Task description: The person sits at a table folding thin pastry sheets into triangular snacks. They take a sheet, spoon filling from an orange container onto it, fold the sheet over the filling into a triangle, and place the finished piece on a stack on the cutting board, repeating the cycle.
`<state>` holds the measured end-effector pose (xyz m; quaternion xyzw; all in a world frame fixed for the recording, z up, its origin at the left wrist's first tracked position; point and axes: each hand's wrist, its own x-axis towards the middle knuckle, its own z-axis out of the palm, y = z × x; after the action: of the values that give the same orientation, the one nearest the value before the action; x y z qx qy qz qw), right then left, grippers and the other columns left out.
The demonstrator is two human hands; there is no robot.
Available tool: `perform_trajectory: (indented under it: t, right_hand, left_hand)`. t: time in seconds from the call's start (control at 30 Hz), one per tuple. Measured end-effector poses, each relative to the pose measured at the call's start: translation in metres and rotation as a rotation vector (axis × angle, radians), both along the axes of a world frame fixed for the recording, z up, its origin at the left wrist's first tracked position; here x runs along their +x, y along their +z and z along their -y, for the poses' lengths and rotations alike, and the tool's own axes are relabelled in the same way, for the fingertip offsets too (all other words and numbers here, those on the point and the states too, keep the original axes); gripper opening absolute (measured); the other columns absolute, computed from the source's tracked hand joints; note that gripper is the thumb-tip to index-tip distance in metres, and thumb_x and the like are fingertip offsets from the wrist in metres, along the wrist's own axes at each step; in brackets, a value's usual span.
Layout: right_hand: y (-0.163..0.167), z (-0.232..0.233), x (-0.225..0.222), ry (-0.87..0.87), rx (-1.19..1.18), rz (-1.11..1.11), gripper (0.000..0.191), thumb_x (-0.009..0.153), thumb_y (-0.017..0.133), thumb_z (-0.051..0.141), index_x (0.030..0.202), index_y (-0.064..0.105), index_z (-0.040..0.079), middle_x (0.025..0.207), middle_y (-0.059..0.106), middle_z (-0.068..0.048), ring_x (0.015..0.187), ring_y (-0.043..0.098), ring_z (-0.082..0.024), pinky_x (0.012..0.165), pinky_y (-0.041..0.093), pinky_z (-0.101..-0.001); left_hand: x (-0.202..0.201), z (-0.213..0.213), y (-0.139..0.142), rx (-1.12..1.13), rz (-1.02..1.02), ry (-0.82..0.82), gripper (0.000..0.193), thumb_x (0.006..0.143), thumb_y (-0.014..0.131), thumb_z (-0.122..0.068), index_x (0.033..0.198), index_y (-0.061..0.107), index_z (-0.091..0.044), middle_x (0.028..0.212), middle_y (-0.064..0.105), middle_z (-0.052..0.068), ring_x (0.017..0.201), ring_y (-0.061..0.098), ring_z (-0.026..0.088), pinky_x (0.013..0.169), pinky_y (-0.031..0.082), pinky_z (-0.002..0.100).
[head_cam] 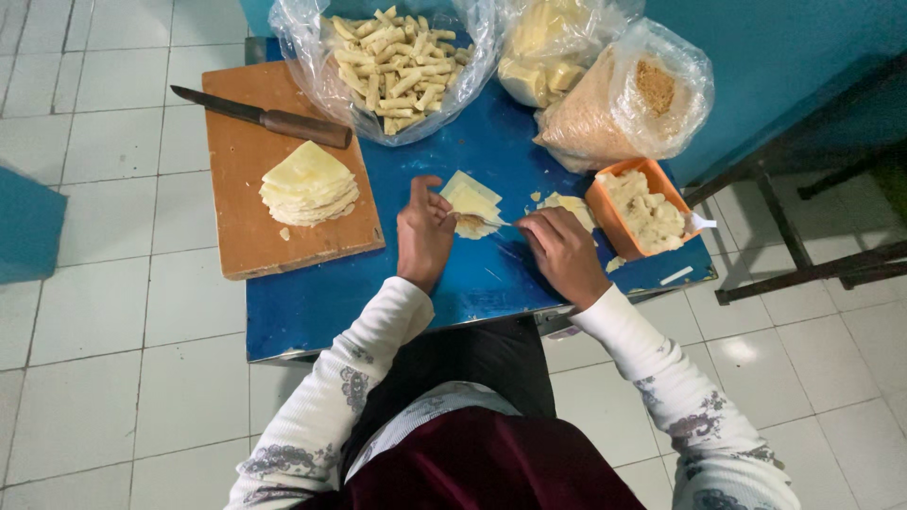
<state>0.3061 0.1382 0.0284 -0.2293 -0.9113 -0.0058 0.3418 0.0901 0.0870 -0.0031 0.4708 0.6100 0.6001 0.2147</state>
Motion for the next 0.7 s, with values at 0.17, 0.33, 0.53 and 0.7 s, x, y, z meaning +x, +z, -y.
perform_trajectory:
  t: [0.17,0.33,0.53,0.7]
  right_hand:
    - [0.001,0.002,0.003,-0.02,0.026,-0.017,0.019,0.087,0.073,-0.001,0.105,0.069,0.005,0.104,0.07,-0.012,0.098,0.067,-0.033,0.083,0.055,-0.0414]
    - [0.021,-0.003,0.019,-0.207,-0.248,-0.264,0.01,0.097,0.073,0.002,0.106,0.07,0.005,0.097,0.07,-0.011,0.082,0.068,-0.026,0.071,0.053,-0.0372]
    - [0.073,-0.054,0.094,-0.438,0.125,-0.377,0.007,0.105,0.068,-0.004,0.109,0.071,0.001,0.106,0.071,-0.014,0.094,0.069,-0.029,0.082,0.054,-0.0388]
    - [0.079,-0.106,0.074,-0.551,0.277,-0.169,0.009,0.103,0.071,0.003,0.11,0.073,0.006,0.116,0.07,-0.013,0.105,0.064,-0.033,0.089,0.051,-0.0431]
  left_hand:
    - [0.001,0.0,0.003,-0.02,-0.008,-0.031,0.048,0.08,0.075,0.01,0.122,0.054,-0.002,0.089,0.067,0.009,0.076,0.068,0.017,0.068,0.057,0.029]
    - [0.0,-0.001,0.002,0.02,-0.023,-0.088,0.043,0.08,0.076,0.009,0.118,0.057,-0.001,0.091,0.066,0.011,0.078,0.069,0.017,0.069,0.058,0.029]
    - [-0.005,0.003,-0.002,0.124,-0.08,-0.151,0.036,0.079,0.076,0.011,0.11,0.059,0.0,0.1,0.066,0.014,0.083,0.072,0.021,0.07,0.06,0.029]
    - [-0.008,0.009,-0.003,0.139,-0.171,-0.196,0.042,0.073,0.08,0.01,0.108,0.059,0.001,0.102,0.066,0.016,0.087,0.07,0.027,0.077,0.058,0.034]
